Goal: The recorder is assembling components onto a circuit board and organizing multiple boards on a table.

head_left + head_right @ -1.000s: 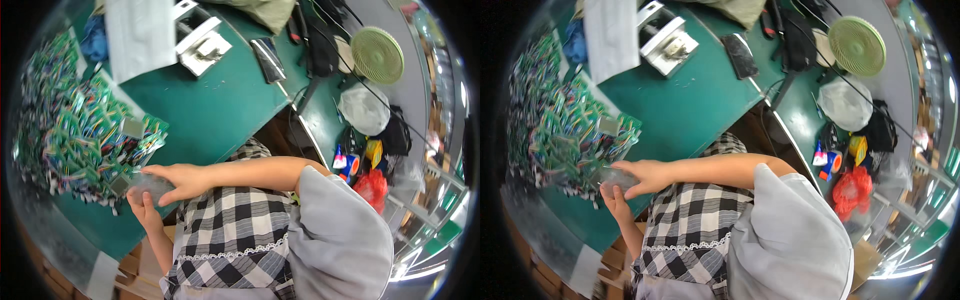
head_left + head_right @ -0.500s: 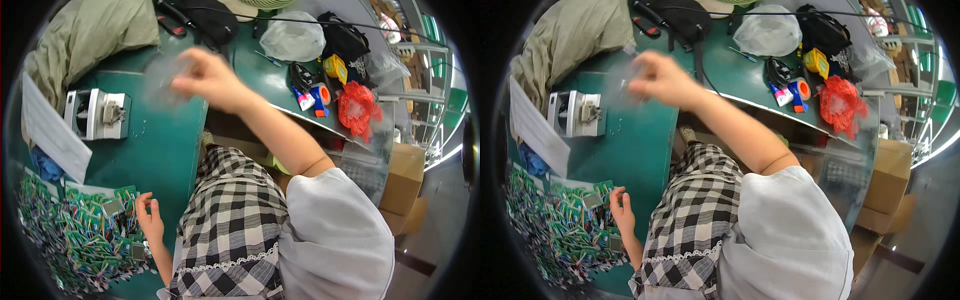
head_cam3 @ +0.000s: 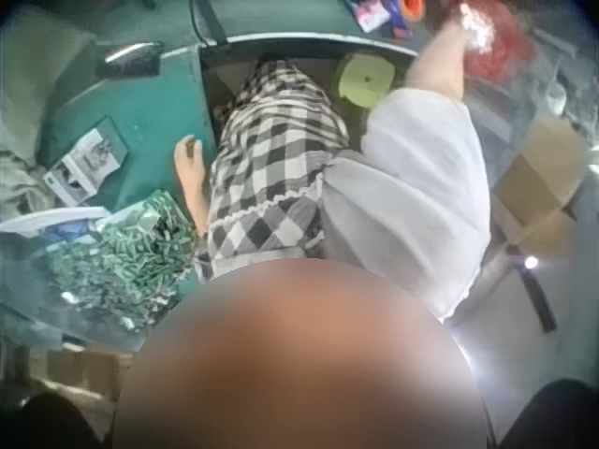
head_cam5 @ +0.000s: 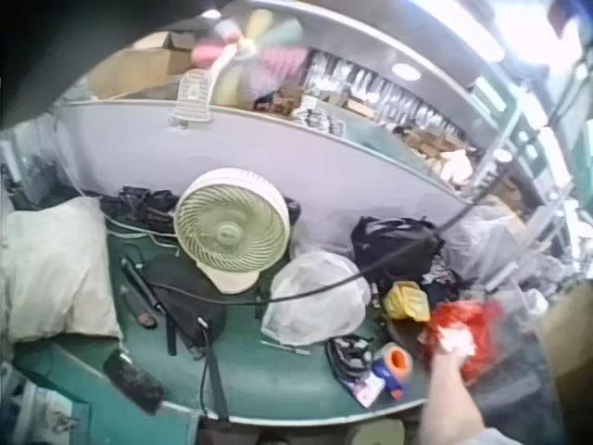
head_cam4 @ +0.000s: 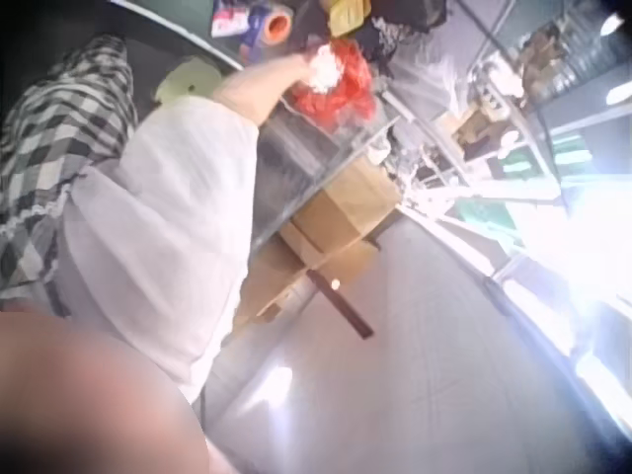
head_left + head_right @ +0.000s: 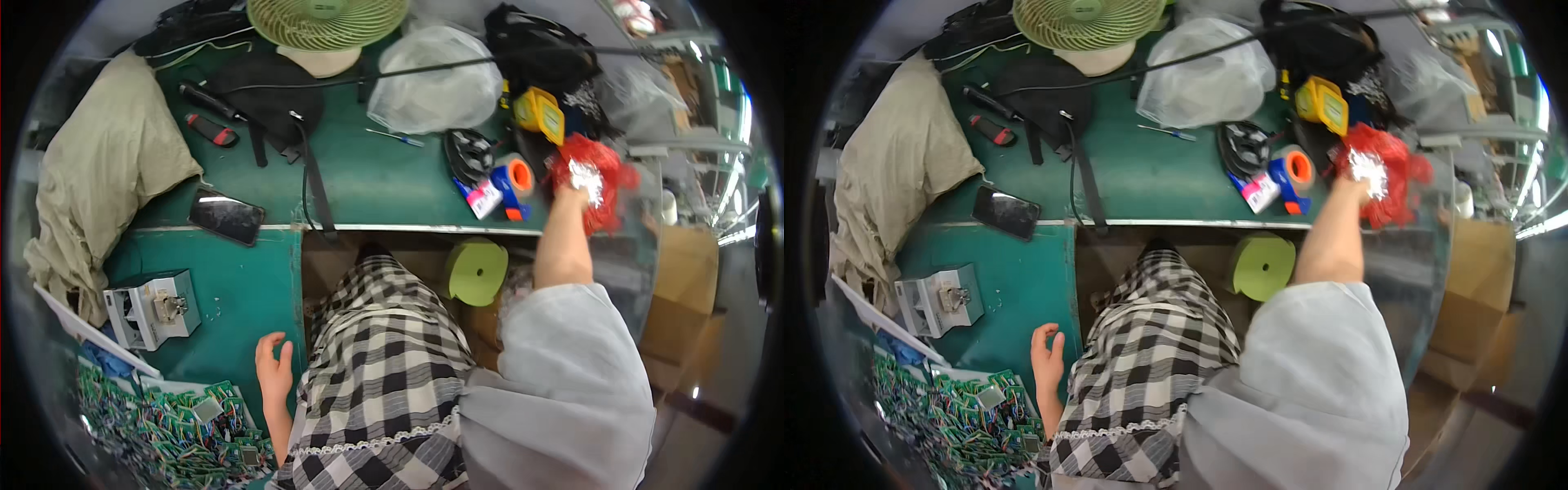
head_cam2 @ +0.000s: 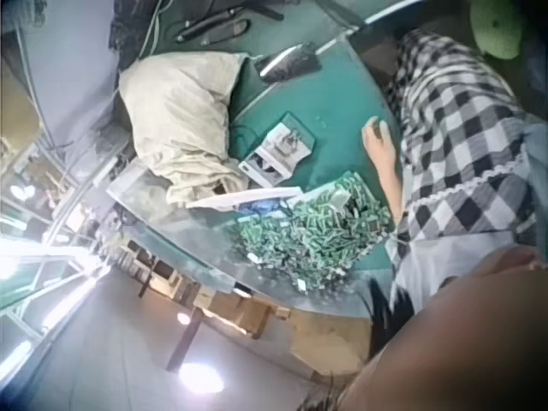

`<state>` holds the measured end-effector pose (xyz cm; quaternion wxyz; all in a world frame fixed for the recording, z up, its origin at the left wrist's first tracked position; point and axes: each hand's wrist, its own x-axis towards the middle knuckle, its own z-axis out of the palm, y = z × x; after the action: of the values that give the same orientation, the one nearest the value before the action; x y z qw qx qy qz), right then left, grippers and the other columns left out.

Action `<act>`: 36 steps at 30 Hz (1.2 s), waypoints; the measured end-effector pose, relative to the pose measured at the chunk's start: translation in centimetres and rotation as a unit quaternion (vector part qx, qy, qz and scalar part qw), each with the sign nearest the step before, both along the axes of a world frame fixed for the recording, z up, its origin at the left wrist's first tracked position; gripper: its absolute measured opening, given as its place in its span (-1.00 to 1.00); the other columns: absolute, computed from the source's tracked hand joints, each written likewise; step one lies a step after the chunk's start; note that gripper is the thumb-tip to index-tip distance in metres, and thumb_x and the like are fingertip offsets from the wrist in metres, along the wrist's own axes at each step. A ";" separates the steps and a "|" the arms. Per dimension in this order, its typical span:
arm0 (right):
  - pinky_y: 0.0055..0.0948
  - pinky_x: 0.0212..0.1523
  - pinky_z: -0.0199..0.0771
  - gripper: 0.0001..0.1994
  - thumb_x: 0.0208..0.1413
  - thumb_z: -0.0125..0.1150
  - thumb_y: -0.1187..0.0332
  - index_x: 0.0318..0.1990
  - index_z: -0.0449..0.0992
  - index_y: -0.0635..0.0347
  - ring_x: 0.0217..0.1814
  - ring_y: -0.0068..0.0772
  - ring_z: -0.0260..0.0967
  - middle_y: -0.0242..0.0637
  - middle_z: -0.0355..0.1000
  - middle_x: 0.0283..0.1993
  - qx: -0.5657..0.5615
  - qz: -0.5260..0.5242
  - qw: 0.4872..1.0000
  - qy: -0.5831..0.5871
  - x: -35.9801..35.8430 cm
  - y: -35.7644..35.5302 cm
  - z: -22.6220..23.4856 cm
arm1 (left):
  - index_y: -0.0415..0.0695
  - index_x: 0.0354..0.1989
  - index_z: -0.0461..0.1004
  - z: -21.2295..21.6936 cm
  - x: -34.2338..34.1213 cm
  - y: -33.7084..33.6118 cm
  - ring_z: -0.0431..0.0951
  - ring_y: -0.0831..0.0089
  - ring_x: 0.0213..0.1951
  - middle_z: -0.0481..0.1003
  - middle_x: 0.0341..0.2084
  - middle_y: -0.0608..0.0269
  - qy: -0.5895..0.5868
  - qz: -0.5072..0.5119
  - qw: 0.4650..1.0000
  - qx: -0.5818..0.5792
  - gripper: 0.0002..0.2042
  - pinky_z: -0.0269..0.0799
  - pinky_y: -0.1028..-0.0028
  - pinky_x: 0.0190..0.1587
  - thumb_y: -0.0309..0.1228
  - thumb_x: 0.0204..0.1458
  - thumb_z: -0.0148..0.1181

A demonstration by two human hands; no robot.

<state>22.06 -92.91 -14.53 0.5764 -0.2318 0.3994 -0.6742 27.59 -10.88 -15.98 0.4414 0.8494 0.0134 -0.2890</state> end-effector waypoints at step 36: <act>-0.22 -0.09 0.48 -0.77 0.13 0.22 0.46 -0.05 0.49 0.27 -0.14 -0.07 0.48 -0.08 0.49 -0.16 -0.586 0.566 0.224 0.534 16.5 49.2 5.6 | -0.28 -0.15 0.52 -2.6 -37.4 2.5 0.62 0.20 -0.20 0.60 -0.32 -0.01 0.213 0.546 0.810 0.023 -0.74 0.50 0.31 -0.15 -0.30 0.21 0.14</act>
<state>38.52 -43.75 -8.95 0.1617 -0.9761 -0.1294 0.0653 -9.81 -8.38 -18.54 0.4931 0.6293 0.5752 -0.1732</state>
